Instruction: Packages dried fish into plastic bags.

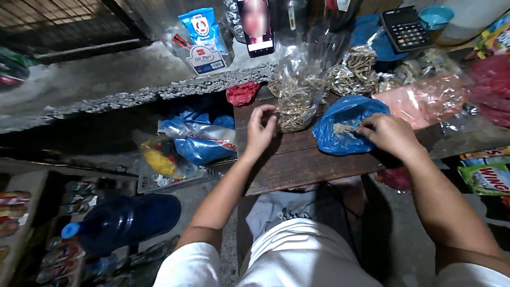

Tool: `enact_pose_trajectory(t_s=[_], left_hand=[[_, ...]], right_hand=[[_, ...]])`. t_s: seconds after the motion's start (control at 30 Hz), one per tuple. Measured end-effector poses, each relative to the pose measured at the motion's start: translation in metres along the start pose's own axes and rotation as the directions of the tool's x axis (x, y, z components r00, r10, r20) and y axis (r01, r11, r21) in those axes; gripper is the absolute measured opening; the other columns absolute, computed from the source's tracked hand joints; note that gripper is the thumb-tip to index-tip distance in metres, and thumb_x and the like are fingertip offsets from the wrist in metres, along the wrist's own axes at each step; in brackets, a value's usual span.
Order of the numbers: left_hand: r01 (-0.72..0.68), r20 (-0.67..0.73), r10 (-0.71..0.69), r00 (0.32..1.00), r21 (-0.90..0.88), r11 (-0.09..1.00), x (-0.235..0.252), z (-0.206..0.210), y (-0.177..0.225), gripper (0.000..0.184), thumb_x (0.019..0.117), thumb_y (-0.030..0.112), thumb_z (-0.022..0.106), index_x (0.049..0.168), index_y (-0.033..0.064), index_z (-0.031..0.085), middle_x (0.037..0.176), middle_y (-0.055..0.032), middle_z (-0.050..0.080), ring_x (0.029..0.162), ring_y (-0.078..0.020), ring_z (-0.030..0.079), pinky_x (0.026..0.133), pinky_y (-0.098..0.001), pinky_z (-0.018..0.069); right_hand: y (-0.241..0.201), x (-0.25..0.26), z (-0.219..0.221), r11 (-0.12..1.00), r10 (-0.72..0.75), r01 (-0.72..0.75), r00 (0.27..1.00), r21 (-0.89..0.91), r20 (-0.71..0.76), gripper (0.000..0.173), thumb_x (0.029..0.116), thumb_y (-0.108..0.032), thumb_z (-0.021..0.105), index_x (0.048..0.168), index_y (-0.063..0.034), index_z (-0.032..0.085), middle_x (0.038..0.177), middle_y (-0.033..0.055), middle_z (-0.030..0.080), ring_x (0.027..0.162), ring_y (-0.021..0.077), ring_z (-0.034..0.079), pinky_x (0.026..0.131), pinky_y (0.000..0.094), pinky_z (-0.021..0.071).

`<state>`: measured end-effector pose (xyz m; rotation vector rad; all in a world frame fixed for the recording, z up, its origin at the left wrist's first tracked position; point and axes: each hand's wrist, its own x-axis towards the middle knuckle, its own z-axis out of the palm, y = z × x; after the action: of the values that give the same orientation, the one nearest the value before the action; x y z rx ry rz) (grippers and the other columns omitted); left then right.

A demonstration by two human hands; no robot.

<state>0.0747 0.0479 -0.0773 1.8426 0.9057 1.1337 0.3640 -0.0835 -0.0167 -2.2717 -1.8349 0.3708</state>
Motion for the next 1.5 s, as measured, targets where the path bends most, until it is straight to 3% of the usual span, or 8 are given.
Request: enact_pose_trajectory(t_s=[0.2,0.4,0.6,0.73,0.97,1.1,1.23,1.5], left_hand=[[0.163,0.046,-0.161,0.986,-0.046,0.986,0.054,0.001,-0.013,0.041,0.1006,0.002,0.051,0.140,-0.0084,0.049,0.140,-0.0249,0.054,0.126,-0.0232,0.057,0.105,-0.0337,0.0463],[0.167,0.113,-0.159,0.981,-0.063,0.984,0.035,0.014,-0.012,0.036,0.1088,0.014,0.041,0.137,-0.0054,0.053,0.120,-0.0157,0.065,0.101,-0.0109,0.062,0.090,-0.0280,0.0498],[0.187,0.120,-0.189,0.975,0.028,0.982,0.066,0.013,-0.029,0.050,0.0994,0.009,0.061,0.145,-0.0051,0.046,0.133,-0.0256,0.059,0.118,-0.0265,0.062,0.102,-0.0394,0.0492],[0.237,0.223,-0.251,0.942,0.088,0.967,0.075,0.017,-0.025,0.058,0.0936,0.009,0.071,0.145,-0.0036,0.046,0.125,-0.0256,0.062,0.109,-0.0293,0.064,0.098,-0.0441,0.0507],[0.077,0.249,-0.072,0.966,-0.009,0.997,0.070,0.020,-0.047,0.049,0.0921,0.005,0.071,0.136,-0.0081,0.053,0.130,-0.0244,0.060,0.116,-0.0237,0.061,0.102,-0.0372,0.0486],[0.038,0.277,-0.007,0.961,-0.105,0.994,0.068,0.018,-0.053,0.048,0.0922,-0.001,0.067,0.136,-0.0091,0.051,0.128,-0.0229,0.061,0.110,-0.0172,0.063,0.096,-0.0311,0.0512],[-0.017,0.262,0.059,0.963,-0.157,0.987,0.065,0.019,-0.055,0.042,0.0914,-0.004,0.065,0.132,-0.0097,0.055,0.125,-0.0216,0.063,0.103,-0.0128,0.065,0.092,-0.0283,0.0532],[-0.050,0.145,0.069,0.987,-0.130,0.990,0.071,0.015,-0.059,0.038,0.1017,0.003,0.048,0.136,-0.0103,0.056,0.138,-0.0263,0.059,0.129,-0.0283,0.058,0.112,-0.0383,0.0427]], right_hand=[[0.007,-0.001,-0.002,0.985,-0.065,0.087,0.987,0.149,-0.149,0.019,0.0998,-0.010,0.065,0.106,0.0057,0.074,0.110,0.0283,0.069,0.105,0.0492,0.065,0.090,0.0716,0.0460],[0.015,-0.006,-0.003,0.945,-0.063,0.130,0.973,0.300,-0.222,0.016,0.0980,-0.006,0.066,0.104,0.0071,0.073,0.105,0.0263,0.070,0.098,0.0403,0.067,0.089,0.0606,0.0501],[0.017,-0.004,-0.007,0.928,-0.036,0.122,0.969,0.351,-0.243,0.018,0.0987,-0.010,0.066,0.104,0.0058,0.073,0.105,0.0229,0.070,0.090,0.0304,0.066,0.084,0.0513,0.0524],[0.008,-0.004,-0.011,0.922,-0.017,0.109,0.970,0.372,-0.241,0.016,0.0984,-0.007,0.067,0.104,0.0062,0.072,0.107,0.0231,0.070,0.092,0.0307,0.066,0.085,0.0511,0.0525],[0.013,0.004,-0.016,0.918,-0.025,0.119,0.970,0.380,-0.243,0.018,0.0995,-0.008,0.065,0.107,0.0079,0.071,0.108,0.0233,0.069,0.090,0.0286,0.066,0.084,0.0492,0.0532],[0.012,0.010,-0.020,0.924,-0.007,0.111,0.962,0.366,-0.272,0.018,0.1005,-0.010,0.064,0.106,0.0061,0.070,0.105,0.0205,0.068,0.077,0.0198,0.061,0.072,0.0412,0.0522],[0.009,0.020,-0.028,0.926,0.001,0.101,0.963,0.363,-0.271,0.020,0.1008,-0.008,0.062,0.110,0.0091,0.069,0.112,0.0242,0.067,0.085,0.0237,0.063,0.079,0.0424,0.0538],[-0.011,0.037,-0.047,0.928,0.025,0.089,0.954,0.361,-0.299,0.022,0.1007,-0.011,0.062,0.110,0.0083,0.067,0.100,0.0157,0.067,0.072,0.0073,0.055,0.069,0.0269,0.0503]])
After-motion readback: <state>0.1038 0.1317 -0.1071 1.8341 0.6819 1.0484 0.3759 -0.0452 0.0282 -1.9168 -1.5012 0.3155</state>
